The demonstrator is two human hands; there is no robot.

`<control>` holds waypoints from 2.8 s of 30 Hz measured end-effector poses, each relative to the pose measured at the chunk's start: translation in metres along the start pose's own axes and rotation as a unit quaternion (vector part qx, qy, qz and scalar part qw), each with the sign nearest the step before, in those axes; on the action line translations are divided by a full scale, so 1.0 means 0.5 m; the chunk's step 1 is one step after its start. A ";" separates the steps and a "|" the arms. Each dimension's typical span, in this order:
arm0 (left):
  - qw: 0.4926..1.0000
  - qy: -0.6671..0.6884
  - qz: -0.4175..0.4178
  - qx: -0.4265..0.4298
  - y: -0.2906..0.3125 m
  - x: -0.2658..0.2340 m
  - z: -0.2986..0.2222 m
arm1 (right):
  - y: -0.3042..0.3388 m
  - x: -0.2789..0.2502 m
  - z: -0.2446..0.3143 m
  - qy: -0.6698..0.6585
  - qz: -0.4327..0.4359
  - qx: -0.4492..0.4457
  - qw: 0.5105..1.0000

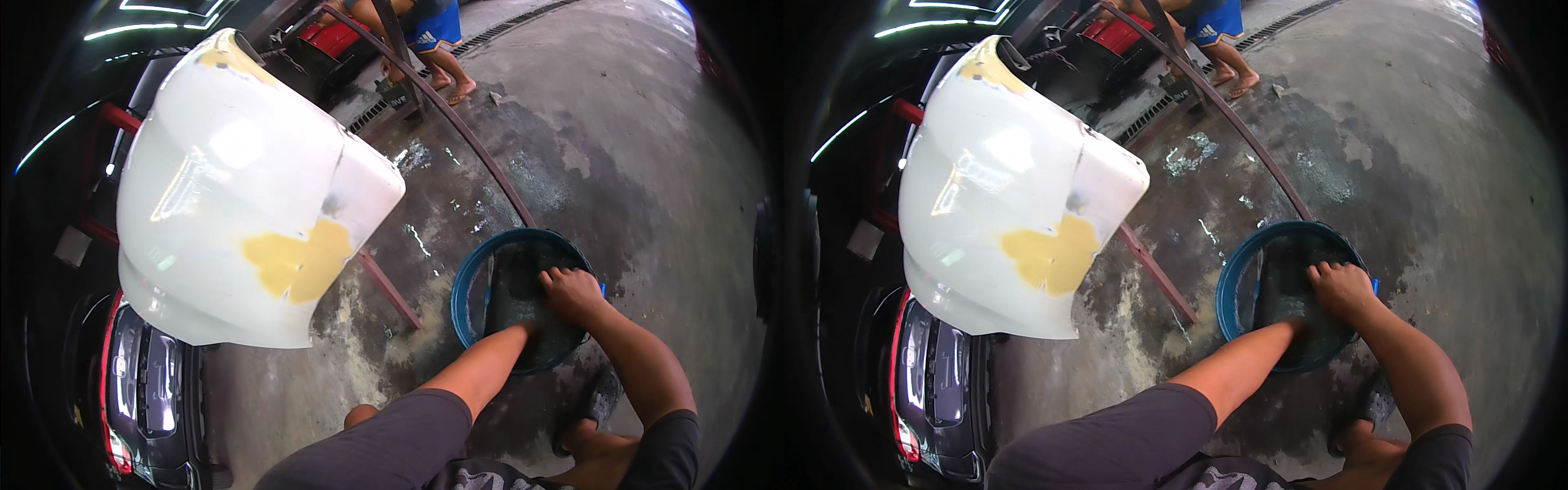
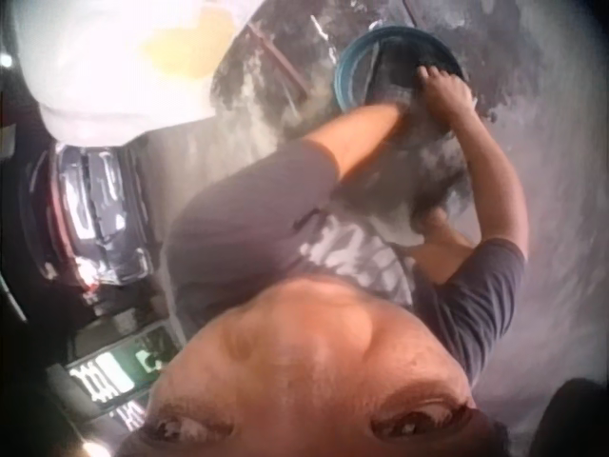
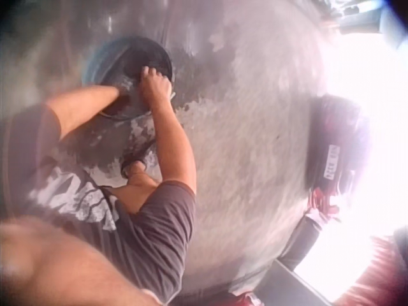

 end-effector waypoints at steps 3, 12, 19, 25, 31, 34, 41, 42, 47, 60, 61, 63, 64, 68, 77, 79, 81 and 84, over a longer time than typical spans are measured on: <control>0.991 0.118 0.052 0.033 0.055 -0.042 -0.014 | 0.002 -0.006 -0.008 -0.023 -0.017 0.009 1.000; 0.770 0.637 0.017 -0.021 0.158 -0.084 0.056 | 0.031 -0.046 -0.034 -0.113 -0.047 0.059 0.991; 0.994 -0.036 -0.062 0.081 0.012 -0.083 0.043 | -0.012 -0.004 -0.009 -0.023 -0.023 0.012 0.999; 0.969 -0.007 -0.221 -0.112 0.037 -0.068 0.044 | 0.015 -0.083 -0.046 -0.153 -0.104 0.015 0.983; 0.922 0.088 -0.352 -0.137 0.211 -0.105 -0.032 | 0.024 -0.104 -0.070 -0.325 -0.128 0.024 0.937; 0.880 0.333 -0.248 -0.231 0.349 -0.177 -0.023 | 0.010 -0.095 -0.092 -0.424 -0.099 0.083 0.896; 0.562 0.766 -0.305 -0.060 0.555 -0.282 -0.118 | -0.003 -0.009 -0.131 -0.797 -0.054 0.303 0.519; 0.526 0.795 -0.300 -0.034 0.570 -0.286 -0.127 | 0.014 -0.004 -0.131 -0.820 -0.063 0.327 0.466; 0.549 0.773 -0.309 -0.074 0.676 -0.329 -0.190 | 0.101 -0.115 -0.094 -0.914 -0.100 0.326 0.220; 0.543 0.737 -0.394 -0.085 0.834 -0.460 -0.288 | 0.074 -0.360 -0.046 -0.893 0.074 0.335 0.293; 0.517 0.749 -0.406 -0.087 0.846 -0.466 -0.292 | 0.082 -0.372 -0.056 -0.890 0.052 0.344 0.293; 0.458 0.770 -0.437 -0.079 0.860 -0.467 -0.291 | 0.099 -0.376 -0.095 -0.886 -0.009 0.372 0.277; 0.427 0.780 -0.452 -0.070 0.862 -0.464 -0.285 | 0.118 -0.365 -0.134 -0.882 -0.048 0.391 0.257; 0.407 0.784 -0.468 -0.014 0.893 -0.504 -0.300 | 0.204 -0.272 -0.238 -0.849 -0.049 0.427 0.307; 0.379 0.797 -0.470 -0.001 0.987 -0.579 -0.357 | 0.204 -0.242 -0.004 -0.895 0.107 0.406 0.149; 0.360 0.802 -0.476 0.010 1.001 -0.593 -0.367 | 0.214 -0.259 0.070 -0.913 0.133 0.376 0.084; 0.336 0.809 -0.481 0.016 1.015 -0.602 -0.375 | 0.217 -0.280 0.137 -0.914 0.162 0.371 0.029; 0.320 0.817 -0.480 0.016 1.029 -0.601 -0.384 | 0.168 -0.357 0.150 -0.942 0.082 0.325 -0.008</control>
Point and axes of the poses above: each hand's wrist, its own y-axis away from the middle knuckle, its own x-axis out of the palm, z = x × y, the point moved 10 cm from there along -y, towards the middle knuckle, and after that the axes turned 3 degrees about z, right-handed, at the moved point
